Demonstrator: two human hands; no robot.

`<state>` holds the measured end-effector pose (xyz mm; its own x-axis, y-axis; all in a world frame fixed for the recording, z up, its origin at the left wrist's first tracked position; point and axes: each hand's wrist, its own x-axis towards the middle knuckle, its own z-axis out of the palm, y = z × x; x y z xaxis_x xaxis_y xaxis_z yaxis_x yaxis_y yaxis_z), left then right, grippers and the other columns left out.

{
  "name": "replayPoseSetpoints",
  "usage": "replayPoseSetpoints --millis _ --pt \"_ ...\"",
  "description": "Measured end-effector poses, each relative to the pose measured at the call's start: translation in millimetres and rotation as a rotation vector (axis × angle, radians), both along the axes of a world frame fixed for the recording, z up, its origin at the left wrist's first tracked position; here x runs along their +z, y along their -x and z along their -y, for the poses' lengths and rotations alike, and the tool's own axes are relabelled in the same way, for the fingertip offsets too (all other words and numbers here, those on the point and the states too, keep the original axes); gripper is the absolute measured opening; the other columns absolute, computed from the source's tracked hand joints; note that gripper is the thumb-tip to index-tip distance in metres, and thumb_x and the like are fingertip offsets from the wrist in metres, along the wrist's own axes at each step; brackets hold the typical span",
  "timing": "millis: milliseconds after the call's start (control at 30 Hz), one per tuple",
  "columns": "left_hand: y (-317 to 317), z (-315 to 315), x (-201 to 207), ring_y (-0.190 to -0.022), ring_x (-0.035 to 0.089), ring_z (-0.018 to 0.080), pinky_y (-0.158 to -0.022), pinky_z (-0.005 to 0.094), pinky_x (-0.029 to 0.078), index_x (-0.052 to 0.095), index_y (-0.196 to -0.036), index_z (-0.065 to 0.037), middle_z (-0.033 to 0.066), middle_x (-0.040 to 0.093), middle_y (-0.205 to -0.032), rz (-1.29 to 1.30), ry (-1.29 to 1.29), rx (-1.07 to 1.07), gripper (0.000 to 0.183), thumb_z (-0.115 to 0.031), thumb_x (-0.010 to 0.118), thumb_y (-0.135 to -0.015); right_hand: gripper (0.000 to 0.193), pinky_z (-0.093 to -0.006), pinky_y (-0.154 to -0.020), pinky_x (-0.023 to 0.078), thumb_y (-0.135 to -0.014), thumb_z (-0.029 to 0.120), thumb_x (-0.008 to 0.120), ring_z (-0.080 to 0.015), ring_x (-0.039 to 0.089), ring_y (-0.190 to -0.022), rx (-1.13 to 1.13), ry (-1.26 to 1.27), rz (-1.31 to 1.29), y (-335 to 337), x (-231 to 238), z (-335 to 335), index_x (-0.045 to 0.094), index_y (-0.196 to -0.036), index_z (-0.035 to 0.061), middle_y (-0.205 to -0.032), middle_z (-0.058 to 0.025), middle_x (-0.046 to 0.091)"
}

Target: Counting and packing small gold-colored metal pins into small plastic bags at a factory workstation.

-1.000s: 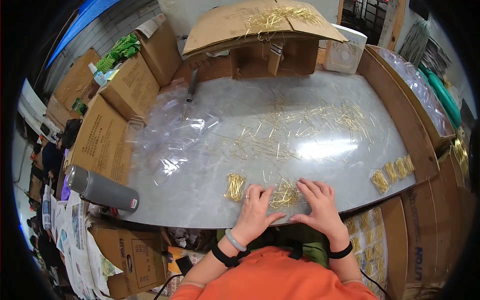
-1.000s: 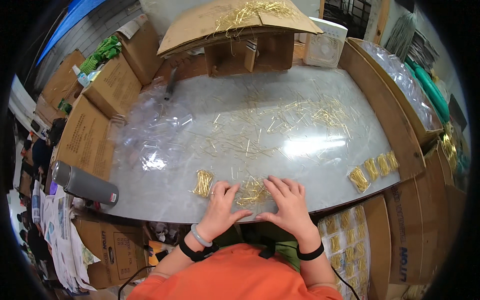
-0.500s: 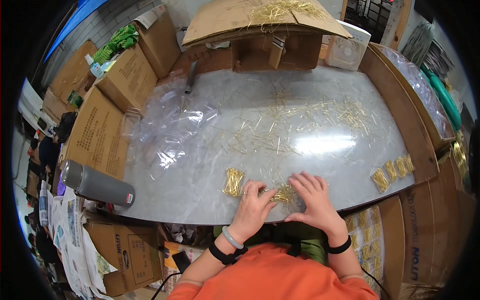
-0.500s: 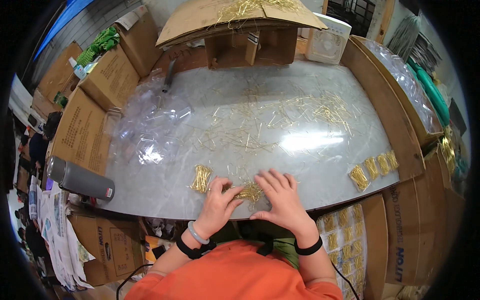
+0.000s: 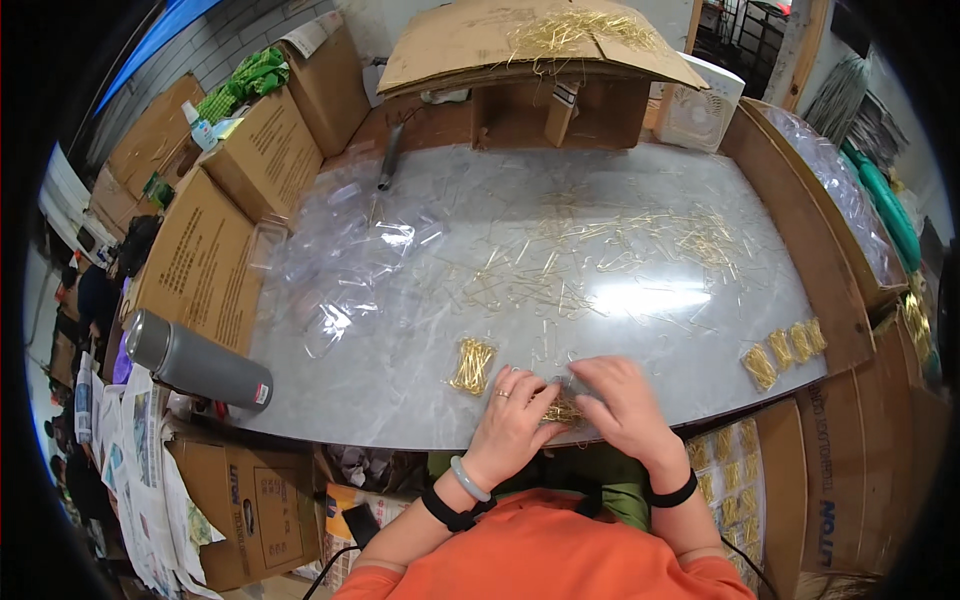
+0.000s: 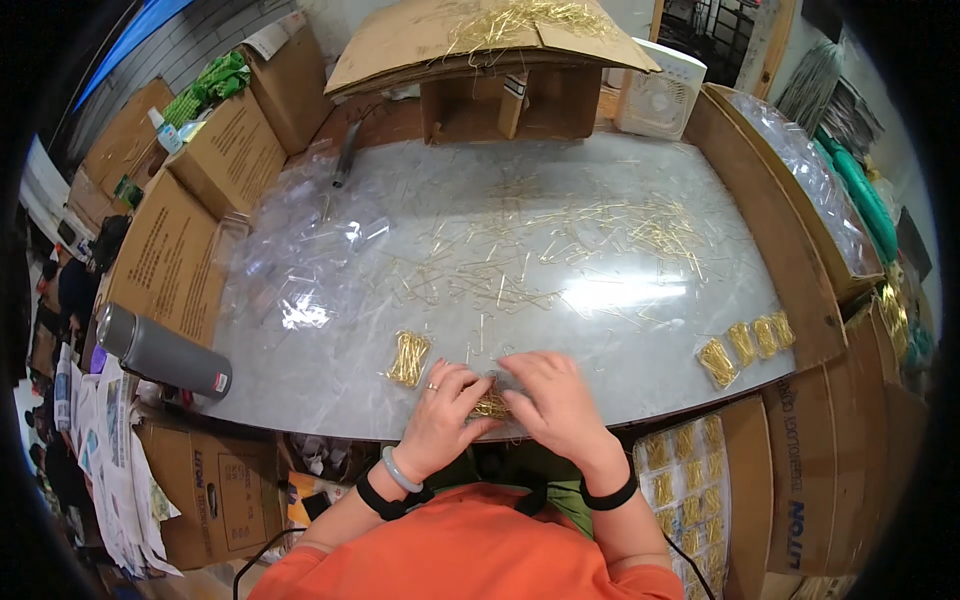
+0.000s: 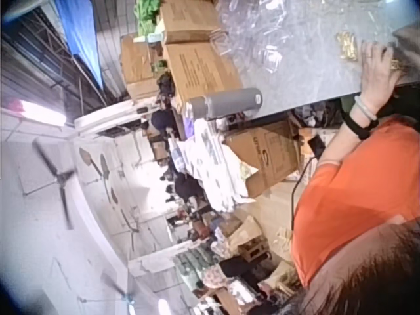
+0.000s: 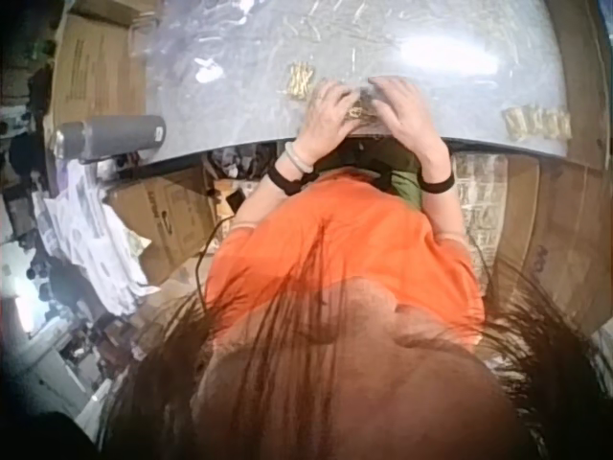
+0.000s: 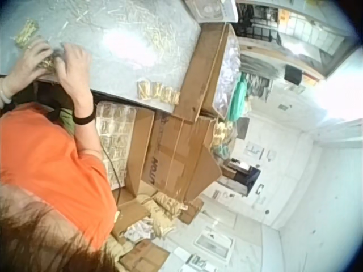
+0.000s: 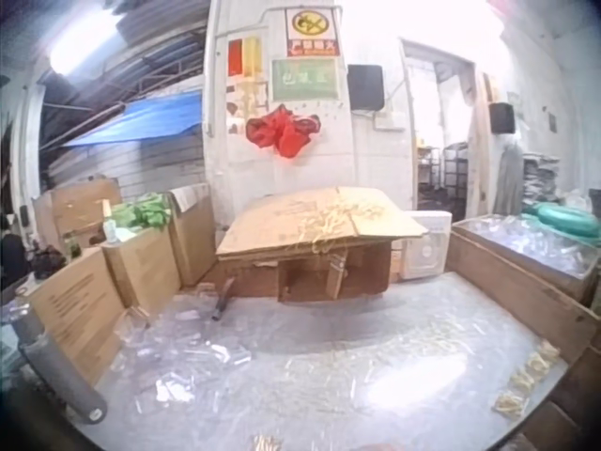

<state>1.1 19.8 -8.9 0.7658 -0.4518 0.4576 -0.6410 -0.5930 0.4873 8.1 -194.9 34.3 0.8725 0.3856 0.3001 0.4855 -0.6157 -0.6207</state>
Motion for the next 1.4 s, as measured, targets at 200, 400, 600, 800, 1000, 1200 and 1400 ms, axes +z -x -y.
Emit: replayPoseSetpoints --millis 200,400,600,800,1000,1200,1400 --pt "-0.5 2.2 -1.4 -0.115 0.052 0.0368 -0.108 0.0522 0.041 0.065 -0.122 -0.004 0.0131 0.054 -0.117 0.008 0.023 -0.009 0.057 -0.022 0.087 -0.073 0.048 -0.0514 -0.116 0.035 -0.101 0.029 0.059 -0.042 0.045 -0.138 -0.174 0.138 0.134 -10.3 -27.7 -7.3 0.055 -0.14 0.002 -0.146 -0.0197 0.055" --pt "0.4 0.9 -4.9 -0.118 0.05 0.0386 -0.107 0.0512 0.041 0.063 -0.128 -0.005 0.0165 0.053 -0.119 -0.015 0.014 0.008 0.062 -0.025 0.087 -0.075 0.053 -0.0516 -0.115 0.036 -0.1 0.027 0.062 -0.044 0.043 -0.139 -0.119 0.113 0.079 -17.0 -30.4 -7.7 0.051 -0.143 -0.0007 -0.147 -0.0208 0.053" --pt "2.6 4.3 -7.5 -0.136 0.04 0.0425 -0.118 0.0571 0.029 0.041 -0.148 0.002 0.0237 0.044 -0.142 -0.043 -0.014 0.179 0.09 -0.033 0.086 -0.078 0.065 -0.0506 -0.114 0.037 -0.091 0.036 0.073 -0.0384 0.048 -0.134 -0.002 0.166 0.081 -4.4 -14.6 -2.5 0.052 -0.141 0.0011 -0.139 -0.0181 0.057" --pt "3.1 2.7 -7.7 -0.138 0.041 0.0399 -0.119 0.0643 0.021 0.042 -0.148 0.001 0.0189 0.049 -0.141 -0.054 -0.078 0.125 0.086 -0.039 0.081 -0.083 0.064 -0.0505 -0.112 0.038 -0.08 0.031 0.082 -0.0371 0.053 -0.126 0.176 0.198 0.074 5.6 -9.0 7.1 0.058 -0.134 0.0067 -0.129 -0.0136 0.06" --pt "-0.7 -2.5 -4.2 -0.136 0.044 0.0364 -0.119 0.0659 0.021 0.05 -0.144 -0.004 0.0133 0.055 -0.133 -0.047 -0.13 0.0 0.076 -0.039 0.08 -0.083 0.063 -0.0513 -0.111 0.041 -0.078 0.017 0.082 -0.0385 0.055 -0.124 0.017 0.059 0.073 16.0 -40.3 16.2 0.056 -0.135 0.0085 -0.13 -0.0147 0.06" --pt "-1.5 -1.5 -11.4 -0.137 0.043 0.0407 -0.118 0.0636 0.026 0.043 -0.148 -0.002 0.0155 0.055 -0.134 -0.086 -0.085 -0.06 0.081 -0.024 0.083 -0.081 0.065 -0.052 -0.117 0.036 -0.085 0.018 0.077 -0.0382 0.052 -0.134 -0.019 0.178 0.152 21.4 -29.7 -9.0 0.05 -0.143 0.0037 -0.141 -0.0171 0.058" --pt "-4.7 -2.4 -7.5 -0.141 0.039 0.044 -0.12 0.0578 0.029 0.043 -0.147 0.002 0.0202 0.05 -0.14 -0.132 0.03 -0.054 0.081 -0.027 0.082 -0.081 0.07 -0.05 -0.115 0.037 -0.082 0.024 0.081 -0.0381 0.05 -0.135 0.114 -0.144 -0.014 12.6 -26.7 11.2 0.051 -0.142 0.0042 -0.135 -0.0147 0.062"
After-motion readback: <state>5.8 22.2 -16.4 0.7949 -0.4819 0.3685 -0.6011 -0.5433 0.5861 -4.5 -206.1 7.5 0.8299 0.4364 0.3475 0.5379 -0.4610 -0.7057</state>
